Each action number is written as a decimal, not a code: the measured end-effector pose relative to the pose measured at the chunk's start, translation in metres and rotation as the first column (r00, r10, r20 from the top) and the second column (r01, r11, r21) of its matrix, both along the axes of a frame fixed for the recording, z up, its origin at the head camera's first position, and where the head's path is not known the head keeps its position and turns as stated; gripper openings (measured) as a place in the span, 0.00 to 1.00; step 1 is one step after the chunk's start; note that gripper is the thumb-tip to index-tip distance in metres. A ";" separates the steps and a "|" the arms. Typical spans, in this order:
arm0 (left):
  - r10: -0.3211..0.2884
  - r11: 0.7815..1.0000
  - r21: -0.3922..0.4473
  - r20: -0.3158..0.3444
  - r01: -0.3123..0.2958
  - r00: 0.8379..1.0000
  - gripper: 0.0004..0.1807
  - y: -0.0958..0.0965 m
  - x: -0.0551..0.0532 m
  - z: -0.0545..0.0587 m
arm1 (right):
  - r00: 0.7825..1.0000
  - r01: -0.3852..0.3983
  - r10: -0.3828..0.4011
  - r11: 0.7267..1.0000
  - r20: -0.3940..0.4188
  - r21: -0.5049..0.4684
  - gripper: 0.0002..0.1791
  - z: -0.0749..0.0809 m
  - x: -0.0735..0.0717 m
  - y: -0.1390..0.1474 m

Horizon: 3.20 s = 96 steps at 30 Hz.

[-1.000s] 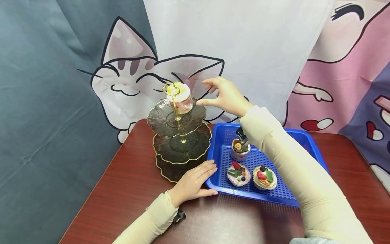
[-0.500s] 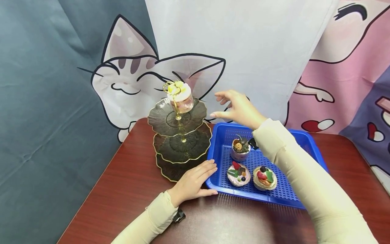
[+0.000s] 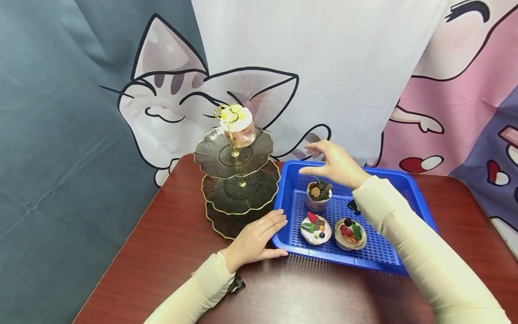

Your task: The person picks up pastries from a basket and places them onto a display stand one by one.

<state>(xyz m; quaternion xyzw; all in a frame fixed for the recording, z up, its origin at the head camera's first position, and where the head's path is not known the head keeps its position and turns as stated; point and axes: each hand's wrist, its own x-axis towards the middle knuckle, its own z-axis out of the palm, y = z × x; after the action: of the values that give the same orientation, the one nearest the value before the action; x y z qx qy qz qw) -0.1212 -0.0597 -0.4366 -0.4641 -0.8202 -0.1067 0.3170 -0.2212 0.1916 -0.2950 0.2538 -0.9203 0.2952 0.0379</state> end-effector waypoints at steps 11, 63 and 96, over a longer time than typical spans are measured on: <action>-0.006 1.000 0.007 0.001 0.006 1.000 0.40 0.000 -0.001 0.000 | 0.999 0.026 -0.027 0.999 0.046 0.026 0.34 -0.022 0.003 0.025; -0.021 1.000 0.010 0.031 0.021 0.999 0.42 -0.001 -0.004 -0.002 | 0.989 0.031 -0.061 0.978 0.138 0.208 0.42 -0.107 -0.014 0.058; -0.035 0.999 0.026 0.038 0.034 0.999 0.42 -0.001 -0.005 -0.002 | 0.991 -0.011 -0.022 0.969 0.131 0.248 0.46 -0.117 -0.014 0.052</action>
<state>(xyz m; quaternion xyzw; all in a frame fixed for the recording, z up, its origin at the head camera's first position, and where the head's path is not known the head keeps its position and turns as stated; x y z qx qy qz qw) -0.1265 -0.0605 -0.4388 -0.4720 -0.8167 -0.1314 0.3049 -0.2356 0.2437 -0.4124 0.2339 -0.9512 0.1939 -0.0546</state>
